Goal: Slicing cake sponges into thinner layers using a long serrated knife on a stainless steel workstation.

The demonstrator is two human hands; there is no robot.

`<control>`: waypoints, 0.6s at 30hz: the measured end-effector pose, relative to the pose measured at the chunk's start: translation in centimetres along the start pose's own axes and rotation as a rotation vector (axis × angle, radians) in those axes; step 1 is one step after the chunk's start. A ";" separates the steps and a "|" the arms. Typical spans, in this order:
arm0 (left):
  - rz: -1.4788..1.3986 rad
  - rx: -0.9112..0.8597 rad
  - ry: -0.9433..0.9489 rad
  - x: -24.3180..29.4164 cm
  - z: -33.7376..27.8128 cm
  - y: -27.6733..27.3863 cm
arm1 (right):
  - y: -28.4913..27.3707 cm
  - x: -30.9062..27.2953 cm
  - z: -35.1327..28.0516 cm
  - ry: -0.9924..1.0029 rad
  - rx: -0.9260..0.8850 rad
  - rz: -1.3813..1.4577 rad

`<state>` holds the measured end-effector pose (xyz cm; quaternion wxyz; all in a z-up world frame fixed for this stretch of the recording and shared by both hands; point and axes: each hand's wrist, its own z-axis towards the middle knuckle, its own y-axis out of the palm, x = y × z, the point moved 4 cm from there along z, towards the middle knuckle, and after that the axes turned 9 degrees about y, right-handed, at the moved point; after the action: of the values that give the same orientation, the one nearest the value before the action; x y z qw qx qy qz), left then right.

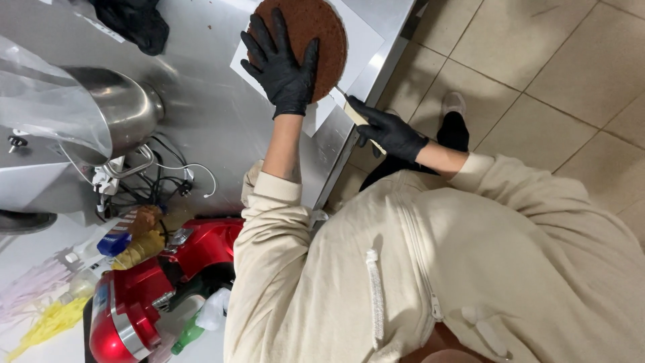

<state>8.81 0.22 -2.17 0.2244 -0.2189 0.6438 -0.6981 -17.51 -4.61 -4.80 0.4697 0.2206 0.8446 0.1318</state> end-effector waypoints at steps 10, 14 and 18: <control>-0.035 -0.050 -0.057 -2.8 -0.5 0.4 | 0.5 -2.2 1.6 -0.095 -0.040 0.033; -0.740 0.337 -0.225 -7.3 -3.6 2.3 | 0.1 -1.1 1.4 -0.037 -0.001 0.025; -1.597 0.717 -0.355 -7.2 -5.7 5.1 | 0.3 -1.9 1.1 -0.013 0.016 0.021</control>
<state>11.31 8.71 -7.77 -0.1774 -0.6237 -0.0019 -0.7613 -15.65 -5.26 -3.89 0.4722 0.2340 0.8401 0.1287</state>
